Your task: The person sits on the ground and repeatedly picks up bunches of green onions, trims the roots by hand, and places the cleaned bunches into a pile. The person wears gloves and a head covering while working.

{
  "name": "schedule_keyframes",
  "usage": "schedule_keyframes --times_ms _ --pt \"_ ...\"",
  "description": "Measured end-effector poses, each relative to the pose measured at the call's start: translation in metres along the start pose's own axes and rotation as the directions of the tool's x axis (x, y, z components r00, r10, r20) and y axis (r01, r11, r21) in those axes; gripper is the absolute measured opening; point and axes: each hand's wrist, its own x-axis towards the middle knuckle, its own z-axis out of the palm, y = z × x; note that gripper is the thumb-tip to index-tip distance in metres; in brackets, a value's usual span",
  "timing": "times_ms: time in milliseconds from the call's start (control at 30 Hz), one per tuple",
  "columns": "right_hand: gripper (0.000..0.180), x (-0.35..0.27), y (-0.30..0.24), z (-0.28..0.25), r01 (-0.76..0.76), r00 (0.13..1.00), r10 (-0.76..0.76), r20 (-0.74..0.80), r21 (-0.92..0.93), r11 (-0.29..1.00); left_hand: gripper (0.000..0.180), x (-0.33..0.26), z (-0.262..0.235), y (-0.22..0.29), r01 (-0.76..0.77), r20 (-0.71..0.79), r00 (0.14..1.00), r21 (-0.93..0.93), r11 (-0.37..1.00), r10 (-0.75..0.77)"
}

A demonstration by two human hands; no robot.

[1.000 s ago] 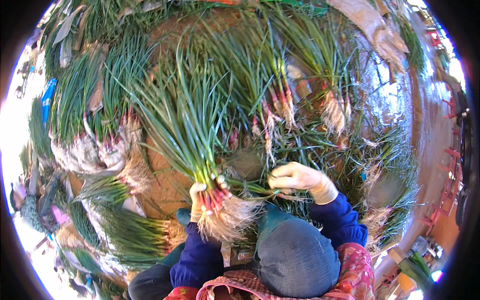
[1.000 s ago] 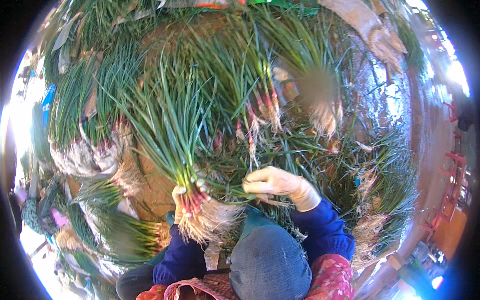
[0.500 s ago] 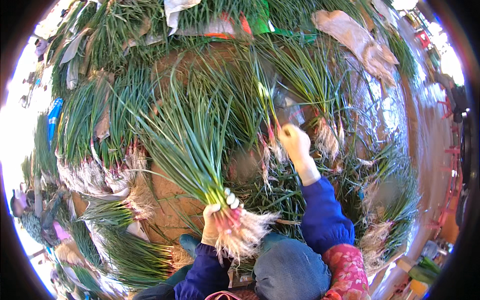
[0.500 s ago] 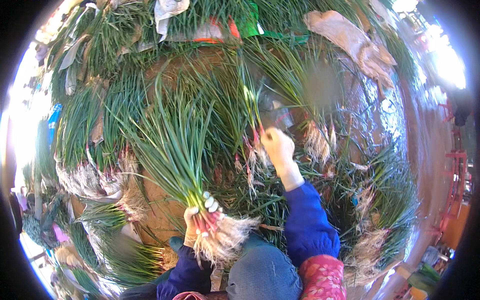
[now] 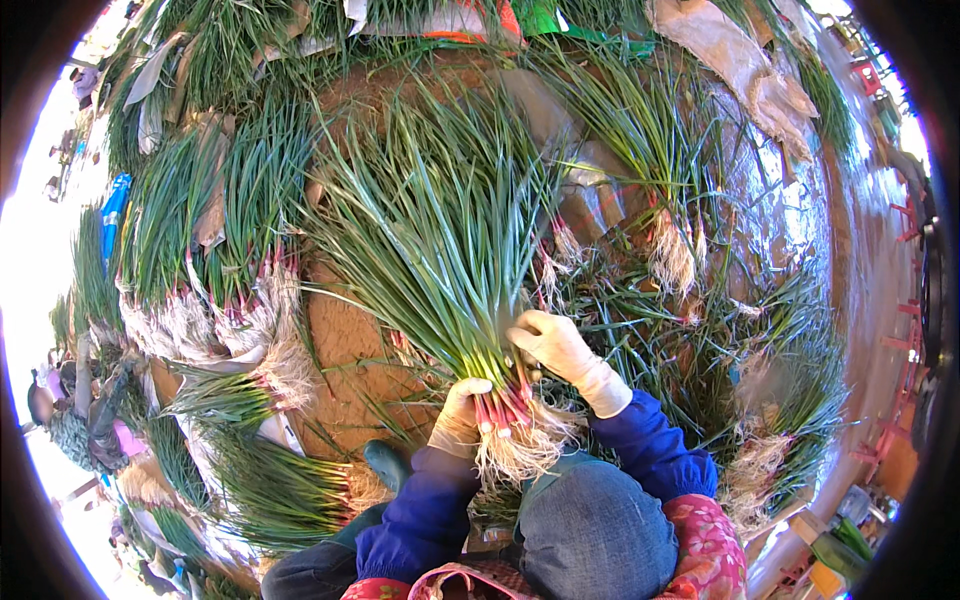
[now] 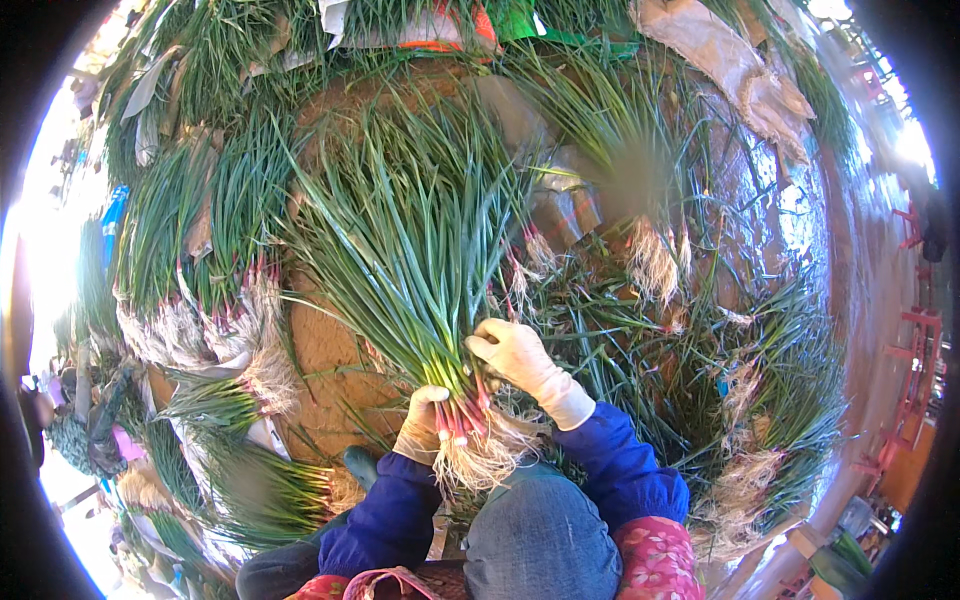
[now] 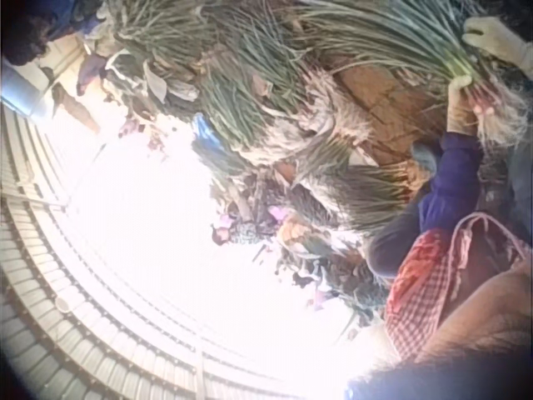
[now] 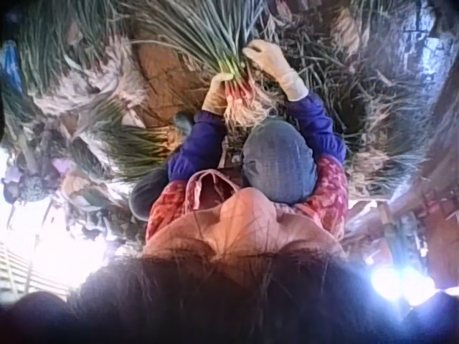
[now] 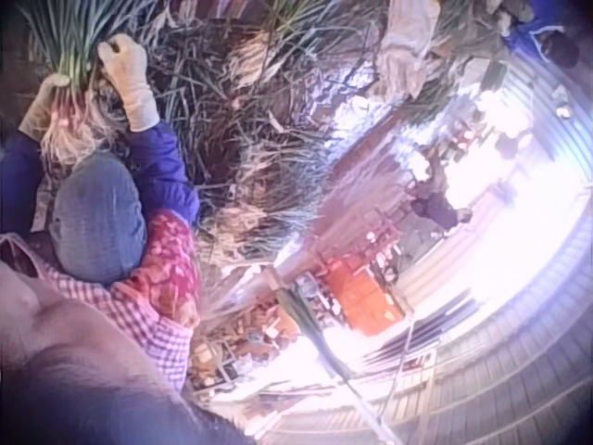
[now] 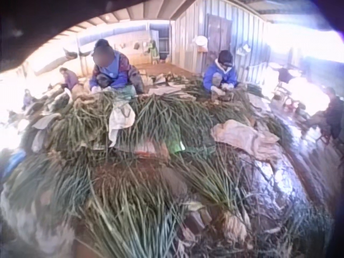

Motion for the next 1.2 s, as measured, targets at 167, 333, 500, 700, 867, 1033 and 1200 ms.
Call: schedule_keyframes --times_ms 167,333,500,700,867,1033,1200 --pt "0.011 -0.014 -0.004 0.024 0.304 0.916 -0.399 -0.037 -0.585 0.752 0.044 0.0 -0.007 -0.006 -0.022 0.079 0.997 0.029 0.999 0.02" --pt "0.011 -0.023 -0.012 0.001 0.254 0.837 0.087 -0.541 0.523 0.814 0.048 -0.008 -0.014 -0.02 -0.126 -0.149 0.979 0.094 0.988 0.139" --pt "0.025 -0.003 0.02 0.002 -0.132 0.986 0.06 -0.153 -0.517 0.845 0.058 -0.016 -0.006 -0.019 -0.132 -0.137 0.981 0.032 0.991 0.136" --pt "0.02 0.006 0.044 -0.051 -0.108 0.788 0.008 -0.616 -0.126 0.986 0.058 -0.061 0.035 0.014 -0.32 -0.162 0.937 -0.036 0.947 0.311" --pt "0.02 -0.015 0.026 -0.096 -0.076 0.803 0.079 -0.591 0.03 0.997 0.057 -0.057 0.033 0.044 -0.419 -0.201 0.881 0.089 0.904 0.428" --pt "0.013 -0.059 -0.002 -0.019 0.006 0.92 -0.127 -0.37 -0.311 0.95 0.062 -0.032 0.012 0.012 -0.215 -0.23 0.947 0.07 0.974 0.225" --pt "0.035 -0.064 -0.035 0.016 0.041 0.941 0.157 0.299 -0.563 0.825 0.061 -0.032 0.002 -0.003 -0.104 -0.119 0.985 0.15 0.983 0.123"
